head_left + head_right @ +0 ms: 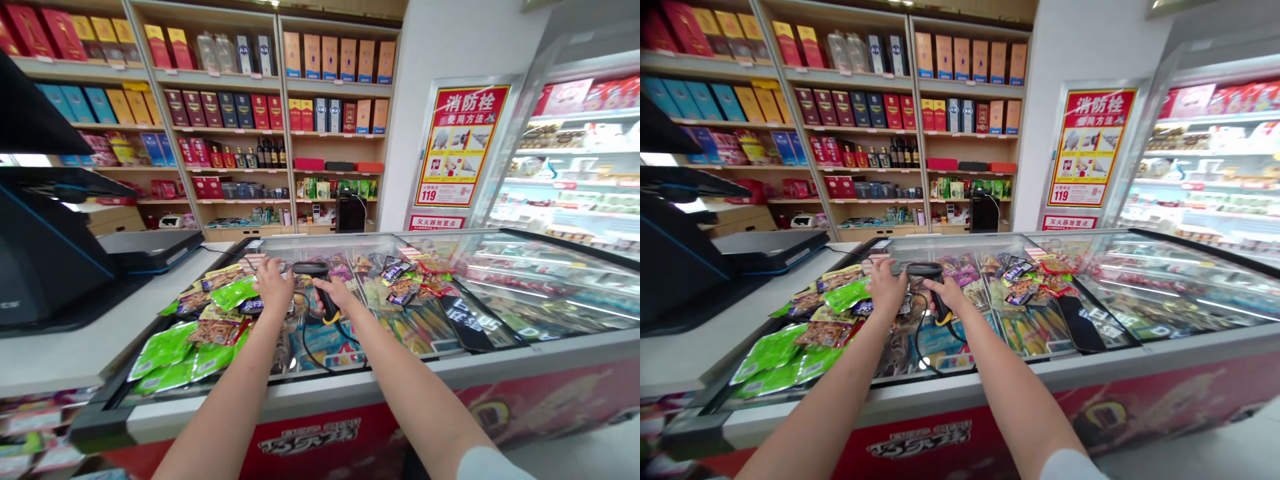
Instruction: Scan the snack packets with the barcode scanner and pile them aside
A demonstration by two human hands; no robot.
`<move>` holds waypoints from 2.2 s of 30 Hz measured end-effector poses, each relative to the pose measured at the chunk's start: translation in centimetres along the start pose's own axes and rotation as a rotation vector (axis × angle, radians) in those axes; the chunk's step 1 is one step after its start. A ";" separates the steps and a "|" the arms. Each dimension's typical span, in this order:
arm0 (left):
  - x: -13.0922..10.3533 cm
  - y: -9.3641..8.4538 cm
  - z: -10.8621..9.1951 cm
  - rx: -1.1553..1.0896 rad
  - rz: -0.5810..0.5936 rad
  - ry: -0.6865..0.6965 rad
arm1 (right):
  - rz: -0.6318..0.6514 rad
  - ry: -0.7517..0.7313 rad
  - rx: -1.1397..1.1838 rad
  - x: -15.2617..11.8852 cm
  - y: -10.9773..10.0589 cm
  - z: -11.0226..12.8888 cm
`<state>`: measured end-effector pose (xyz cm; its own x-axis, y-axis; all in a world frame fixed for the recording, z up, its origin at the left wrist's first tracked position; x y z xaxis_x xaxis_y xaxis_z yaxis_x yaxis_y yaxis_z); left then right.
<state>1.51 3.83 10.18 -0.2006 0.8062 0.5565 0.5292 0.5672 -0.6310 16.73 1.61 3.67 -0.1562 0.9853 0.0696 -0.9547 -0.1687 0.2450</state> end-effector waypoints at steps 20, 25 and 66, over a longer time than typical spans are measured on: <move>-9.4 21.6 -19.3 -0.003 0.609 0.031 | -0.651 -0.353 0.107 -13.0 -24.2 5.3; -8.7 22.2 -19.4 -0.042 0.548 0.058 | -0.652 -0.373 0.095 -13.2 -24.3 5.0; -4.5 15.9 -13.0 -0.356 0.214 -0.069 | -0.406 -0.015 -0.075 -12.5 -22.1 2.1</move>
<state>21.59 7.06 4.65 -0.1036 0.9157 0.3884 0.8143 0.3023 -0.4956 40.34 -7.07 -0.57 0.2404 0.9707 -0.0042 -0.9539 0.2371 0.1843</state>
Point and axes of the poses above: each hand's wrist, its own x-axis towards the middle knuckle, its own y-axis out of the palm, z = x × y, the point moved 9 cm from there along x, towards the middle knuckle, and after that the axes turned 3 degrees about x, right-handed, at the moved point
